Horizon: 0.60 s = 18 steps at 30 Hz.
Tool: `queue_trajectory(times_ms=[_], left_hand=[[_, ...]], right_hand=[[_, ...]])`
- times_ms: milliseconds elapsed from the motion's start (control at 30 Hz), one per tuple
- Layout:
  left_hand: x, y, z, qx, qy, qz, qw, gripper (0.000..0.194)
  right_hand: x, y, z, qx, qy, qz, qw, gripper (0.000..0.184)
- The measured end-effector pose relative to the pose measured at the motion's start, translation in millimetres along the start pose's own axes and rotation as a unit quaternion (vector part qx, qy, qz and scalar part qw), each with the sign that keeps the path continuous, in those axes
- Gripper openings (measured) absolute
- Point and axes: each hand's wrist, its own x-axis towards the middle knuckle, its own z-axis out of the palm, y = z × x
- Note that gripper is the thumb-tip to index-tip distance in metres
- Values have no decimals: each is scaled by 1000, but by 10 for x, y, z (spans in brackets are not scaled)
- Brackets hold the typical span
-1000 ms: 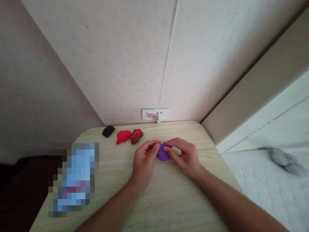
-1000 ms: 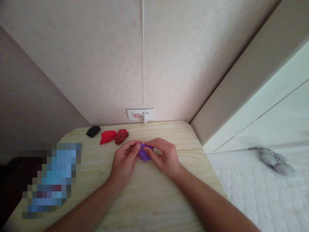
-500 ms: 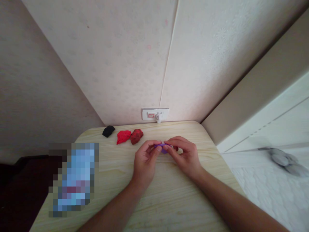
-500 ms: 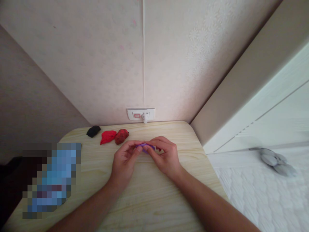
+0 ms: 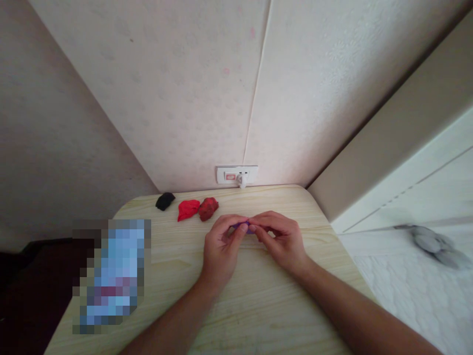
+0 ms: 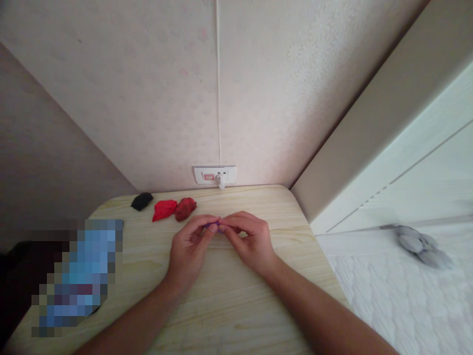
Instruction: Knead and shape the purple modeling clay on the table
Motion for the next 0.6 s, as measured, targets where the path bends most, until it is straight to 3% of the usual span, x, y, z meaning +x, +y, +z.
queue_trajectory(times_ms=[133, 367, 600], left_hand=[[-9, -20, 2, 5, -2, -12, 1000, 9], [10, 5, 6, -26, 12, -43, 999, 10], [-16, 17, 17, -50, -13, -43, 998, 11]], right_hand=[[-22, -7, 0, -28, -1, -8, 1000, 15], [-22, 48, 22, 34, 12, 34, 999, 17], [-12, 4, 34, 32, 15, 45, 998, 5]])
